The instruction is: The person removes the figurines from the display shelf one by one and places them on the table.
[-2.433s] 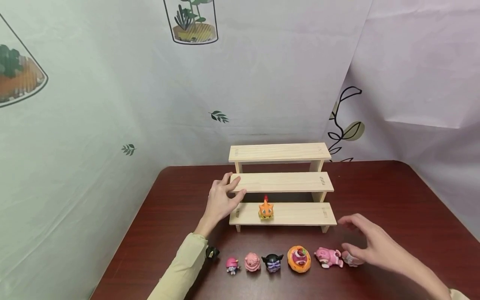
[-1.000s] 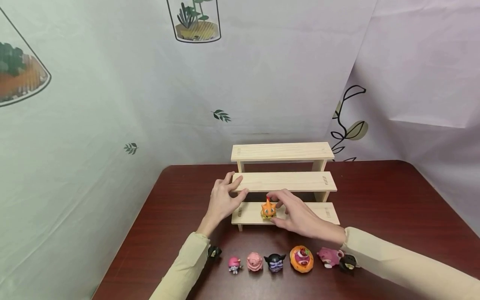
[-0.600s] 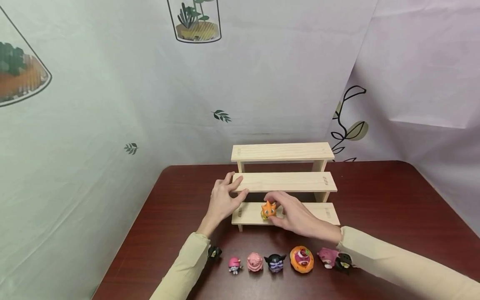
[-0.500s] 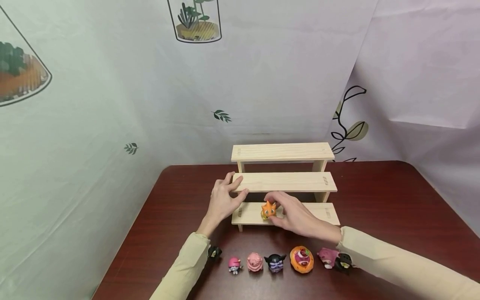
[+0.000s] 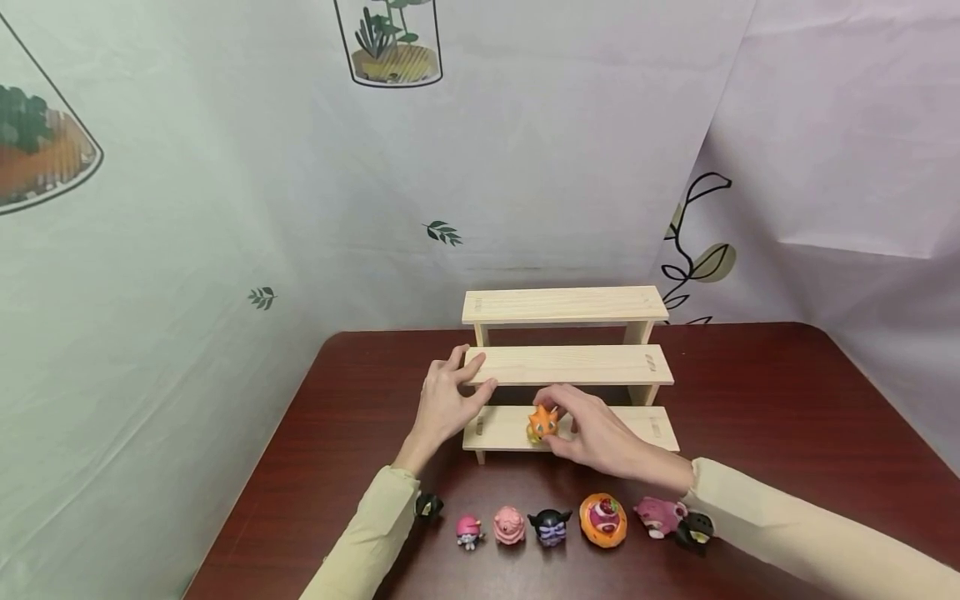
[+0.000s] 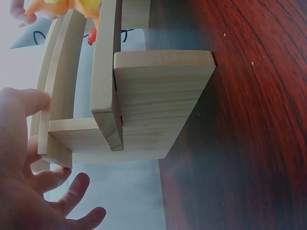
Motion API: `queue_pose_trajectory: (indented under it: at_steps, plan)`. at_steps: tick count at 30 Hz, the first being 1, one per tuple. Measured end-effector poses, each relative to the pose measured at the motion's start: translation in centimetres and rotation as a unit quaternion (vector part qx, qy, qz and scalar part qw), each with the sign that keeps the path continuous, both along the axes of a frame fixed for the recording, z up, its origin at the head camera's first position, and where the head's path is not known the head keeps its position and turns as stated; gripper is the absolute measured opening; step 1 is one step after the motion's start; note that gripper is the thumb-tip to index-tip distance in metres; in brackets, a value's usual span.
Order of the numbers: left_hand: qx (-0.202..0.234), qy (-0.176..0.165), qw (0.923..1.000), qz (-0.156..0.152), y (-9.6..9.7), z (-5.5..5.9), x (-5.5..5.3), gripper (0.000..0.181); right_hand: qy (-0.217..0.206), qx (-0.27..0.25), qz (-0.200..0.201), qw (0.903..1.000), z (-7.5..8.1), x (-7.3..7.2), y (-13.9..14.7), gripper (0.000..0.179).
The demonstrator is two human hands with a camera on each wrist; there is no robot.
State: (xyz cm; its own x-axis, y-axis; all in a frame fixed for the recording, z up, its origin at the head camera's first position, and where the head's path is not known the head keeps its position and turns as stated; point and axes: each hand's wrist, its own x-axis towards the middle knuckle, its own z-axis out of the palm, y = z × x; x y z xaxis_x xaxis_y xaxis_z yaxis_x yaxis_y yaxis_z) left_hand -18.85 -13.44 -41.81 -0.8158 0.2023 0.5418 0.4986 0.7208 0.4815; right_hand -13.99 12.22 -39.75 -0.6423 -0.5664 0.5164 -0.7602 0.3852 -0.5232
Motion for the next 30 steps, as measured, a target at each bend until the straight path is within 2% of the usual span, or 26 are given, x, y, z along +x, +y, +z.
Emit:
queue_pose_trajectory:
  at_steps: [25, 30]
  plan:
    - [0.005, -0.008, 1.0000, -0.002, 0.0, 0.1, 0.2, 0.049, 0.003, 0.007, -0.024, 0.9997, 1.4, 2.9, 5.1, 0.045]
    - [0.002, -0.004, 1.0000, -0.002, 0.1, 0.2, 0.2, 0.048, 0.020, 0.005, -0.033, 0.9992, 1.7, 3.4, 6.4, 0.047]
